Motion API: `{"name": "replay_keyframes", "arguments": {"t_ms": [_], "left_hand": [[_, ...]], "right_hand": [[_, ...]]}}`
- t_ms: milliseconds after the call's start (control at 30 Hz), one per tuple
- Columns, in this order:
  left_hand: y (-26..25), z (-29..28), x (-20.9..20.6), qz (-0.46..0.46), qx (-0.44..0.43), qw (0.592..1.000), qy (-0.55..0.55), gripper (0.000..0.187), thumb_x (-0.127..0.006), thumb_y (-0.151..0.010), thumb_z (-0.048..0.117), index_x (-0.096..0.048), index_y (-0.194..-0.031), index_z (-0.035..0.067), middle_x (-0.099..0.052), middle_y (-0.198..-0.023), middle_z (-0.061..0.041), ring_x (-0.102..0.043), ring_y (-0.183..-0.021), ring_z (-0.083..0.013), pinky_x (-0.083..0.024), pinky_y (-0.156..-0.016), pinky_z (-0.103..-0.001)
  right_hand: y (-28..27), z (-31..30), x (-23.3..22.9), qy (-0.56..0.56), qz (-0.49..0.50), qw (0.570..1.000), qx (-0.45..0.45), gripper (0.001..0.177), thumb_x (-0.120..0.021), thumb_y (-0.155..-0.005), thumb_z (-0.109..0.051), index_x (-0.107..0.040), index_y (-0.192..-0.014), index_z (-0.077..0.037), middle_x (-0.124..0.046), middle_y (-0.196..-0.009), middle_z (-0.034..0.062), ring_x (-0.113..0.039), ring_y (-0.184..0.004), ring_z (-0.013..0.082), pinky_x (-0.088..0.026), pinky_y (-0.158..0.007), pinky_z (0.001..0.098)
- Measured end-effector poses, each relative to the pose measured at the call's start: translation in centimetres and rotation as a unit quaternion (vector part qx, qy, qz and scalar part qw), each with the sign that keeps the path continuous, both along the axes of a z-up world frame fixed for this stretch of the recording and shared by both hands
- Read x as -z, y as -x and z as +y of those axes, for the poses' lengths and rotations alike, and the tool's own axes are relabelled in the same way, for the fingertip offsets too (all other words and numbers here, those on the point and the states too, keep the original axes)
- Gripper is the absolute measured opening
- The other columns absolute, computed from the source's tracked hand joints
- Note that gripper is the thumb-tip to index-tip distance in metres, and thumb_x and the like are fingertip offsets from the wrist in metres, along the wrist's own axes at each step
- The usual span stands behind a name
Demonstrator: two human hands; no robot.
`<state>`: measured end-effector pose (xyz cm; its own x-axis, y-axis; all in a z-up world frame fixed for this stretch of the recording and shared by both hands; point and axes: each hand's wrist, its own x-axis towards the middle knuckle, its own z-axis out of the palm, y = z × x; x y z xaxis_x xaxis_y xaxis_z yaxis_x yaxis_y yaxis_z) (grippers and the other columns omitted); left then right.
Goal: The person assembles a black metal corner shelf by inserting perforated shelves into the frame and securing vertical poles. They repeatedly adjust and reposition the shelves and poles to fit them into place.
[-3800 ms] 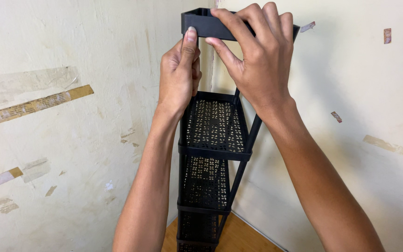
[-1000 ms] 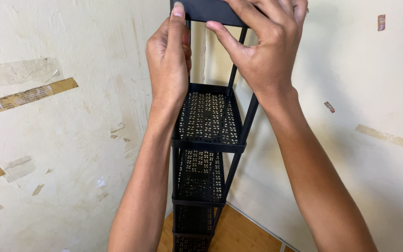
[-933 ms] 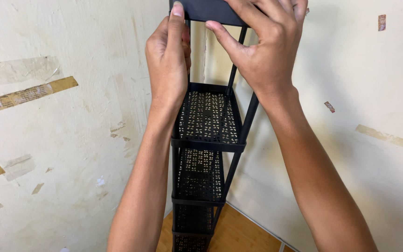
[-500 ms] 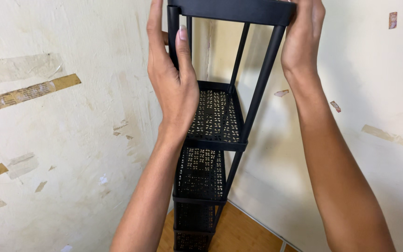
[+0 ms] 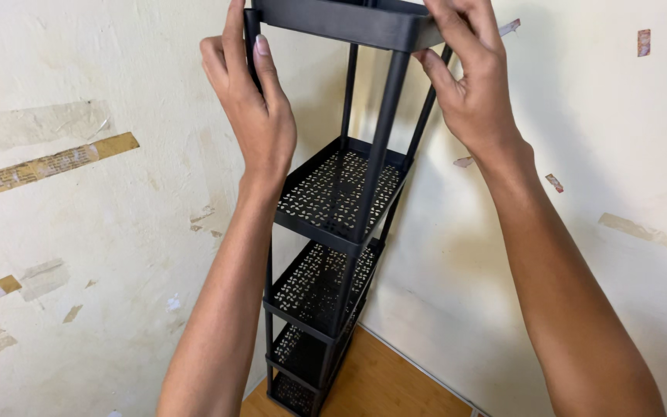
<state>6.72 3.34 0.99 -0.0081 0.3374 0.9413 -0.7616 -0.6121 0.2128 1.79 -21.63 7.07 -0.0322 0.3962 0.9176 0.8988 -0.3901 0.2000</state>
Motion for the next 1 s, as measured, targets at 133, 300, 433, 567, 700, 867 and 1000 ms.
{"name": "replay_keyframes", "arguments": {"t_ms": [133,300,433,567,700,867,1000], "left_hand": [[-1.5,1.0,-0.8,0.021,-0.059,0.998,-0.019,0.038,-0.039,-0.123,0.023,-0.043,-0.16,0.018,-0.041,-0.12,-0.006,-0.041,-0.109,-0.0206,-0.043,-0.104,-0.04],[-0.5,1.4,-2.5,0.126,0.01,0.991,-0.046,0.046,-0.034,-0.122,0.039,-0.042,-0.159,0.014,-0.043,-0.124,-0.012,-0.043,-0.121,-0.0263,-0.042,-0.114,-0.048],[2.6,-0.4,-2.9,0.142,0.024,0.988,-0.048,0.053,-0.035,-0.116,0.048,-0.045,-0.159,0.018,-0.038,-0.142,-0.018,-0.046,-0.127,-0.0318,-0.041,-0.111,-0.055],[4.8,-3.1,-2.4,0.011,0.029,0.996,-0.087,0.046,-0.047,-0.112,0.049,-0.047,-0.144,0.017,-0.034,-0.137,-0.023,-0.045,-0.13,-0.039,-0.048,-0.107,-0.054],[4.6,-3.5,-3.0,0.062,0.083,0.993,-0.057,0.041,-0.045,-0.121,0.043,-0.042,-0.153,0.018,-0.04,-0.139,-0.018,-0.059,-0.128,-0.0279,-0.058,-0.107,-0.041],[3.7,-4.0,-3.0,0.125,0.207,0.97,-0.016,0.047,-0.04,-0.112,0.039,-0.038,-0.152,0.016,-0.043,-0.132,-0.016,-0.074,-0.085,-0.0221,-0.063,-0.069,-0.028],[3.0,-3.7,-3.0,0.113,0.181,0.976,-0.033,0.044,-0.041,-0.115,0.038,-0.038,-0.151,0.013,-0.042,-0.13,-0.018,-0.073,-0.091,-0.0198,-0.063,-0.062,-0.024]], "right_hand": [[0.1,0.4,0.0,0.027,-0.024,0.998,0.043,0.053,-0.073,-0.111,0.009,-0.049,-0.156,-0.008,-0.052,-0.132,0.0094,-0.058,-0.124,0.0242,-0.051,-0.109,0.0361],[0.0,1.0,-0.2,0.04,-0.066,0.989,0.125,0.05,-0.075,-0.109,0.002,-0.053,-0.153,-0.008,-0.054,-0.135,0.0104,-0.056,-0.127,0.0282,-0.048,-0.11,0.0426],[-0.4,2.3,-0.7,0.055,-0.058,0.99,0.12,0.045,-0.076,-0.113,-0.004,-0.055,-0.152,-0.009,-0.052,-0.144,0.0106,-0.052,-0.134,0.0313,-0.048,-0.115,0.044],[-0.5,3.7,-0.8,0.058,-0.091,0.984,0.141,0.047,-0.074,-0.107,-0.002,-0.057,-0.15,-0.01,-0.05,-0.148,0.0114,-0.045,-0.138,0.0358,-0.042,-0.119,0.0475],[-0.1,4.4,-0.9,0.065,-0.099,0.98,0.159,0.047,-0.074,-0.107,-0.003,-0.059,-0.15,-0.011,-0.049,-0.149,0.0138,-0.044,-0.14,0.0387,-0.04,-0.118,0.05],[0.0,2.5,-1.3,0.034,-0.06,0.984,0.167,0.044,-0.083,-0.101,-0.018,-0.062,-0.139,-0.01,-0.056,-0.137,0.0157,-0.048,-0.129,0.0381,-0.041,-0.11,0.0514],[0.2,-2.1,-0.7,0.017,-0.069,0.973,0.218,0.044,-0.08,-0.108,-0.025,-0.061,-0.141,-0.004,-0.055,-0.141,0.0185,-0.043,-0.131,0.0419,-0.036,-0.111,0.0544]]}}
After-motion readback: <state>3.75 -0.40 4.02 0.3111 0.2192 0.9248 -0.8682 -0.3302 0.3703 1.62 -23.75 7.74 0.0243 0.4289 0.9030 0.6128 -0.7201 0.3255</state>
